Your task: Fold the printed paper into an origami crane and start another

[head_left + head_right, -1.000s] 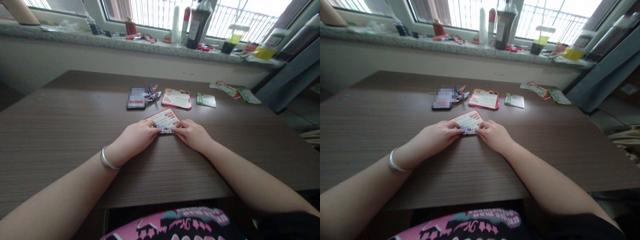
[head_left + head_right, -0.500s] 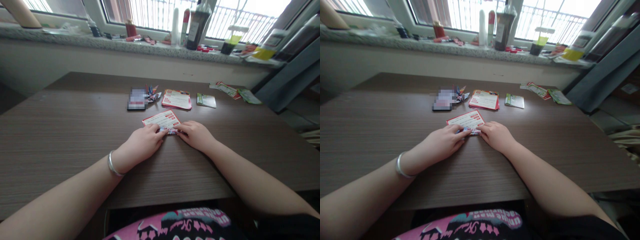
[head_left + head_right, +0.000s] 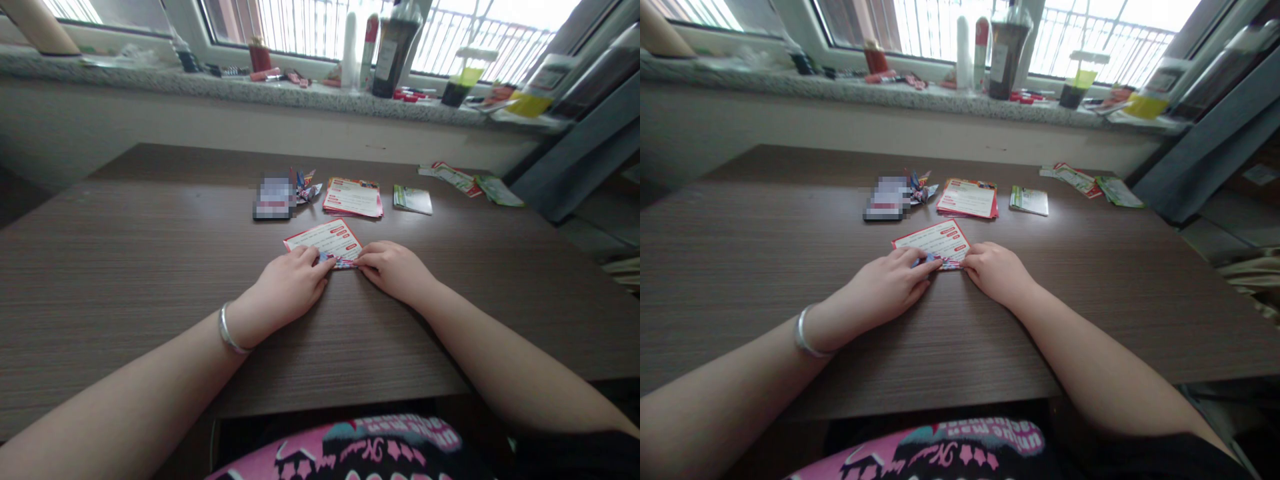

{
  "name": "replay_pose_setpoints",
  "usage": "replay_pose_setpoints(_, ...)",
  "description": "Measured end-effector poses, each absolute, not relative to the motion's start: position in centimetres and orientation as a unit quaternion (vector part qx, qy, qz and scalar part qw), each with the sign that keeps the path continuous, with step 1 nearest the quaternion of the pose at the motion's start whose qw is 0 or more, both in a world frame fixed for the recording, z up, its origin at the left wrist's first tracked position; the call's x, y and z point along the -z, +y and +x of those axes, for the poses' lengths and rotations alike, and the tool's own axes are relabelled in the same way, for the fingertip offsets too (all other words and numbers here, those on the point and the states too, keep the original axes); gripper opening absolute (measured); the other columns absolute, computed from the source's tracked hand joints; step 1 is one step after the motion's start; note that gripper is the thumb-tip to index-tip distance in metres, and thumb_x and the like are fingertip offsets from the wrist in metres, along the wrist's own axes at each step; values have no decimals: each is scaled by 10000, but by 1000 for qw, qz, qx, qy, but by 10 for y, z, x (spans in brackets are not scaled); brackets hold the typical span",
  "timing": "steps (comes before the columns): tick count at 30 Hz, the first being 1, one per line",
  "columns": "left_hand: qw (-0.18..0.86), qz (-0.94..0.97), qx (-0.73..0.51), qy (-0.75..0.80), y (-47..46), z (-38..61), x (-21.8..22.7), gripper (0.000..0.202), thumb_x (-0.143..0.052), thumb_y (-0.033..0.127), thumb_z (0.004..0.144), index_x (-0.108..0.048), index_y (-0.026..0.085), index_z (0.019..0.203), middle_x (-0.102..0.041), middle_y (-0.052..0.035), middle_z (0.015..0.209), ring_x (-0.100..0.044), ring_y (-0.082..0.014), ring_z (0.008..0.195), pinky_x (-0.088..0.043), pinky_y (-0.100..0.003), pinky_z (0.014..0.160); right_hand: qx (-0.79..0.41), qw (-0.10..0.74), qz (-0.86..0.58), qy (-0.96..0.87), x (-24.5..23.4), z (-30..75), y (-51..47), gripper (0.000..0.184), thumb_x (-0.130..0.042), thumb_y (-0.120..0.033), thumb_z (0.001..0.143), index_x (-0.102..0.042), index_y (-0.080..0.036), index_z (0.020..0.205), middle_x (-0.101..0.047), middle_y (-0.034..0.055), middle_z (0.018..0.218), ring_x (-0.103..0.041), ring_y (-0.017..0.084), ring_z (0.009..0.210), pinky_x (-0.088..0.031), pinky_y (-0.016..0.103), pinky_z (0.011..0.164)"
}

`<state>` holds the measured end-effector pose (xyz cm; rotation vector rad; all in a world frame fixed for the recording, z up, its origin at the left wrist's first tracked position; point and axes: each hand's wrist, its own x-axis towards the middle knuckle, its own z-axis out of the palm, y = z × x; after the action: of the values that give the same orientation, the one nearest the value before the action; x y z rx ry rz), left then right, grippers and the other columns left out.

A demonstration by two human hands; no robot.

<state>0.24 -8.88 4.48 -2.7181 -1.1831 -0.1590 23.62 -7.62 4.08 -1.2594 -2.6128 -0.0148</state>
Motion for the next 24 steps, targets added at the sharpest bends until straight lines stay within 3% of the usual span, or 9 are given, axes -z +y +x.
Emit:
replay_pose_setpoints(8, 86, -923, 69, -369, -89, 4, -44, 406, -438, 299, 950, -561, 156, 1310, -607, -132, 1241, -563, -293, 1098, -503, -435, 928, 36, 88, -440, -893, -47, 232, -83, 246, -492, -211, 941, -732, -206, 994, -719, 63, 992, -641, 197, 921, -476, 306, 810)
replay_pose_setpoints(13, 69, -926, 67, -366, -89, 5, -43, 434, -442, 323, 947, -528, 193, 1353, -588, -122, 1288, -546, -315, 1148, -505, -451, 929, 44, 74, -439, -895, -50, 229, -87, 289, -477, -211, 945, -682, -233, 1148, -709, 56, 1068, -640, 195, 931, -477, 296, 771)
replay_pose_setpoints(24, 79, -926, 73, -362, -91, 6, -45, 423, -455, 326, 943, -545, 183, 1331, -589, -140, 1271, -551, -311, 1123, -512, -445, 907, 47, 62, -424, -902, -53, 226, -96, 308, -454, -281, 964, -658, -285, 1195, -663, 63, 1176, -598, 209, 995, -488, 304, 754)
